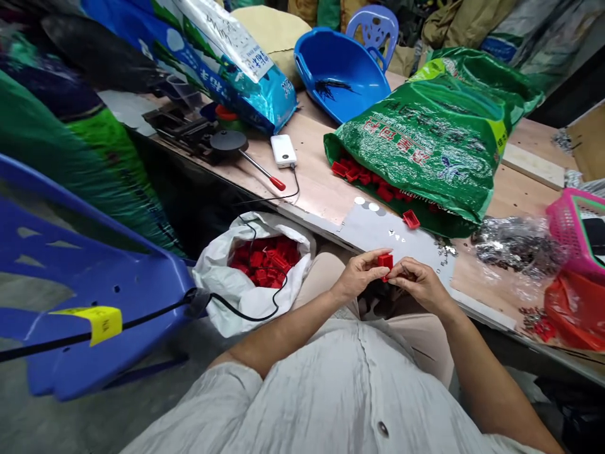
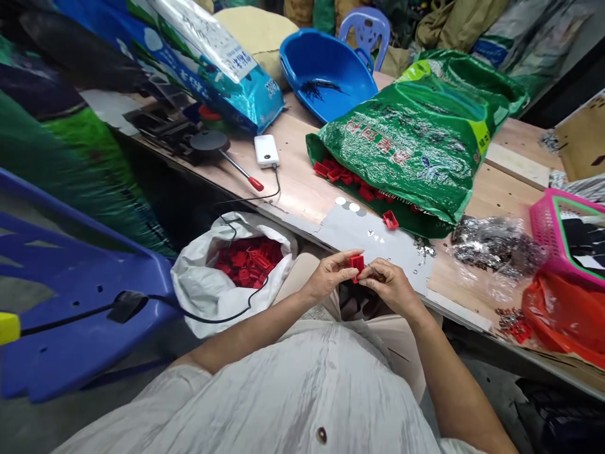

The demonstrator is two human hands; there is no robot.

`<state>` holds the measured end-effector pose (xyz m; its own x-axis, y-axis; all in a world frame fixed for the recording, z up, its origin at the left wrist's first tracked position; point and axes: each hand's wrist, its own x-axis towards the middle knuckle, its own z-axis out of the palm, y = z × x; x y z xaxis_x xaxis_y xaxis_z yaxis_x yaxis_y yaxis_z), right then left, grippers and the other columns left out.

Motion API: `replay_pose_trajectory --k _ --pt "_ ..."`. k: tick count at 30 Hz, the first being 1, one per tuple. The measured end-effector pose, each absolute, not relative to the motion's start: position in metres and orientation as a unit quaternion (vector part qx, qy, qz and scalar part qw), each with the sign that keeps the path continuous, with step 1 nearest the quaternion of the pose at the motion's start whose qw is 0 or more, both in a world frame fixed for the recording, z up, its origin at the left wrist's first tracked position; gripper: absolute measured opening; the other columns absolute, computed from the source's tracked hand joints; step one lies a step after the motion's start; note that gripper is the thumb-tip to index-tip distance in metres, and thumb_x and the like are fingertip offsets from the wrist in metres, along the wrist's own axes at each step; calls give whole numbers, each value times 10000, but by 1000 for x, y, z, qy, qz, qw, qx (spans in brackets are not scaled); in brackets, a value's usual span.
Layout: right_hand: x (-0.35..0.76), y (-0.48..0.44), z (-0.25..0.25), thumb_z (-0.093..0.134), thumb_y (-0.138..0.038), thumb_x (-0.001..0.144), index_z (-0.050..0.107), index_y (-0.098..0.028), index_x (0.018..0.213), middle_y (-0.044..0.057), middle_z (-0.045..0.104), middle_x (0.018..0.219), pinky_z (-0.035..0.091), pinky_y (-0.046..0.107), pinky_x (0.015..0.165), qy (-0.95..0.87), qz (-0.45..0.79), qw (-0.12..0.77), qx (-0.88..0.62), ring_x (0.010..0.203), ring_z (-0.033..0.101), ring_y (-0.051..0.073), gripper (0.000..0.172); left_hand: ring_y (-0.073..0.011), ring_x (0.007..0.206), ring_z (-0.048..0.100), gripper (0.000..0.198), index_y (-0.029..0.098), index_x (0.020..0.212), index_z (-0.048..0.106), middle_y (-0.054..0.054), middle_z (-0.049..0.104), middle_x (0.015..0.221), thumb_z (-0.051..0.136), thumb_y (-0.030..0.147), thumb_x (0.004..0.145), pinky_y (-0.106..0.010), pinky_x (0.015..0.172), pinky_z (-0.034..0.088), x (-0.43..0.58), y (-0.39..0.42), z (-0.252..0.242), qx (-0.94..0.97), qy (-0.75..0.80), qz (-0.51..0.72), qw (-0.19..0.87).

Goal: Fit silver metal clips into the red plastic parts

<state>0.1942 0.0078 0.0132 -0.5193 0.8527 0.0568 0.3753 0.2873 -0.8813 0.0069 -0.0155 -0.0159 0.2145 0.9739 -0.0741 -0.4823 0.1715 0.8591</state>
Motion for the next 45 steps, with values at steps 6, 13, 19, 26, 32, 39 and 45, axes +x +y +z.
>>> replay_pose_trajectory --k 6,13,19,26,32,39,45 --pt "193 10 12 674 -388 841 713 -251 814 54 617 802 498 327 607 -758 444 261 -400 688 573 182 145 -185 903 659 503 194 1175 689 -58 735 982 795 284 693 -304 862 496 6 -16 -16 359 337 534 688" --pt "187 11 23 711 -368 804 710 -233 864 29 643 856 472 278 668 -748 459 264 -401 743 593 153 148 -192 973 646 468 222 1177 689 -52 720 1095 771 283 720 -301 895 485 3 -13 -16 371 367 543 657" --pt "190 10 24 714 -385 776 596 -206 865 -17 598 806 427 238 647 -664 536 299 -427 701 523 118 232 -176 914 654 486 221 1175 688 -42 731 1014 785 308 707 -297 877 502 4 -10 -19 365 364 547 659" --pt "189 15 19 705 -427 768 498 -206 805 -36 512 776 369 222 605 -637 555 304 -441 663 431 104 305 -209 962 664 461 204 1135 697 -52 730 1044 789 295 693 -333 900 526 6 -12 -12 421 399 539 610" --pt "183 25 12 703 -441 771 471 -206 786 -51 486 754 362 224 593 -635 545 313 -449 643 425 101 331 -203 975 671 392 207 1089 663 -57 703 1078 773 264 717 -336 916 523 9 -5 -13 470 388 549 572" --pt "181 30 7 531 -258 935 603 -231 1092 30 539 982 445 288 842 -751 320 299 -494 909 547 157 175 -204 988 667 365 207 1081 581 -76 690 1094 734 268 756 -353 921 505 -7 28 -33 557 412 519 502" --pt "184 32 -2 512 -218 950 650 -247 1160 42 596 919 459 292 818 -777 250 262 -515 859 590 170 253 -203 884 680 341 233 1044 641 -26 713 976 743 274 721 -327 846 507 -18 50 -35 624 460 458 435"
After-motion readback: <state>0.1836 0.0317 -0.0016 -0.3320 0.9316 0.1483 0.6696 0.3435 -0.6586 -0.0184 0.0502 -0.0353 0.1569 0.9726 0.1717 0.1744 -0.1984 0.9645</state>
